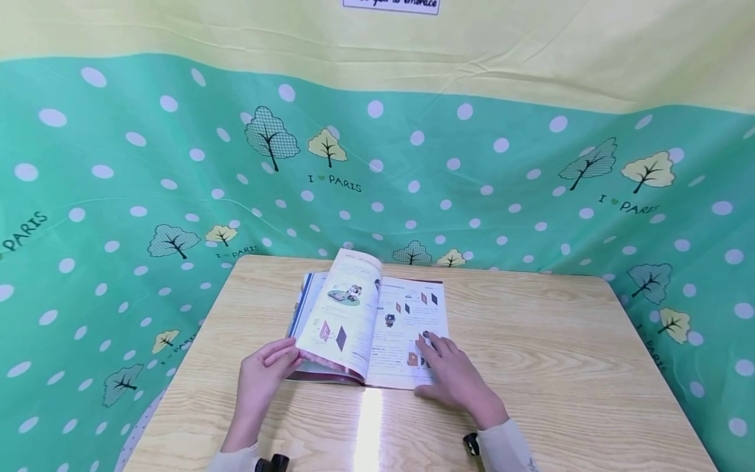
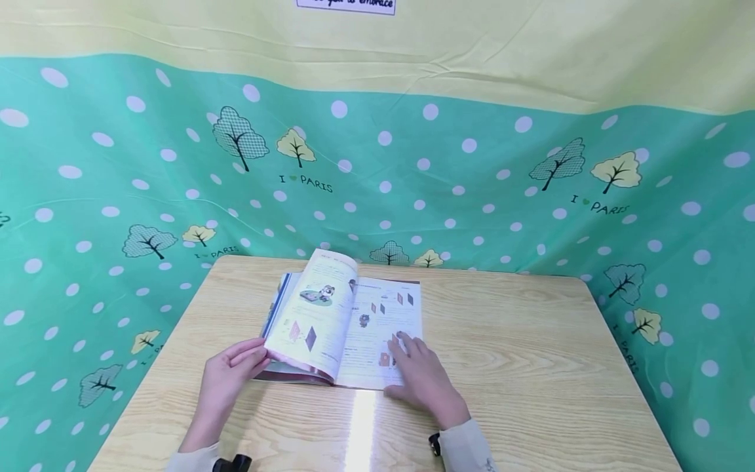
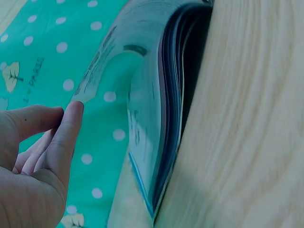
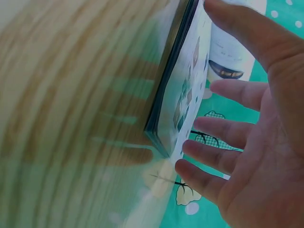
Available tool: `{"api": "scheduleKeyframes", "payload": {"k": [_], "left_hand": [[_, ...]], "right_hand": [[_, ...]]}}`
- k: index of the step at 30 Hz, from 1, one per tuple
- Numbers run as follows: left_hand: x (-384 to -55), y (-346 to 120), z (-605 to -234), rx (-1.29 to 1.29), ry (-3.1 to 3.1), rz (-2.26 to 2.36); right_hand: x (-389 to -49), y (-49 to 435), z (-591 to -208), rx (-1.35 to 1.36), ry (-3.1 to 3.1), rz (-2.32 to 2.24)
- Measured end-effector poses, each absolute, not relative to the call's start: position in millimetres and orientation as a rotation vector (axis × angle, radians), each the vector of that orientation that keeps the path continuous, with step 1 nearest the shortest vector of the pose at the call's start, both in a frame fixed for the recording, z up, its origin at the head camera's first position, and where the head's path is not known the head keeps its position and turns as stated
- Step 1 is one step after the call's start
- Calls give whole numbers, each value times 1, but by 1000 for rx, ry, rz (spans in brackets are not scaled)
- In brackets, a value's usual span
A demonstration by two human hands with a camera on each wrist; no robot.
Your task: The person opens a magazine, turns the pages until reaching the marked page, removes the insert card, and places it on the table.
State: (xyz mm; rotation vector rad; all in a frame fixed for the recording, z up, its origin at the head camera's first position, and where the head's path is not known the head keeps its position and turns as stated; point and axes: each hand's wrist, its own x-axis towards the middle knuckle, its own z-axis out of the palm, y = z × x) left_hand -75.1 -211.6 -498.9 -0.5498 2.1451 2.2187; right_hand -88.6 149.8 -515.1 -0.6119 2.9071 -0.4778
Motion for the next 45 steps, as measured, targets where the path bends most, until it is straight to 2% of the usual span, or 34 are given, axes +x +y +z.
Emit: {"api": "scheduleKeyframes", "payload": {"k": [13, 32, 39, 45], "left_hand": [[-75, -235, -516, -718, 2181, 2118], [-72, -242, -529, -734, 2222, 2030], [-68, -243, -521, -729, 2419, 1847], [-69, -238, -513, -722, 2450, 1818]], "right_hand": [[-88, 151, -520, -592, 2870, -391], [-87, 166, -515, -579, 2840, -623], [-90, 171, -515, -485, 3005, -746], [-92, 167, -514, -268, 3102, -676]]}}
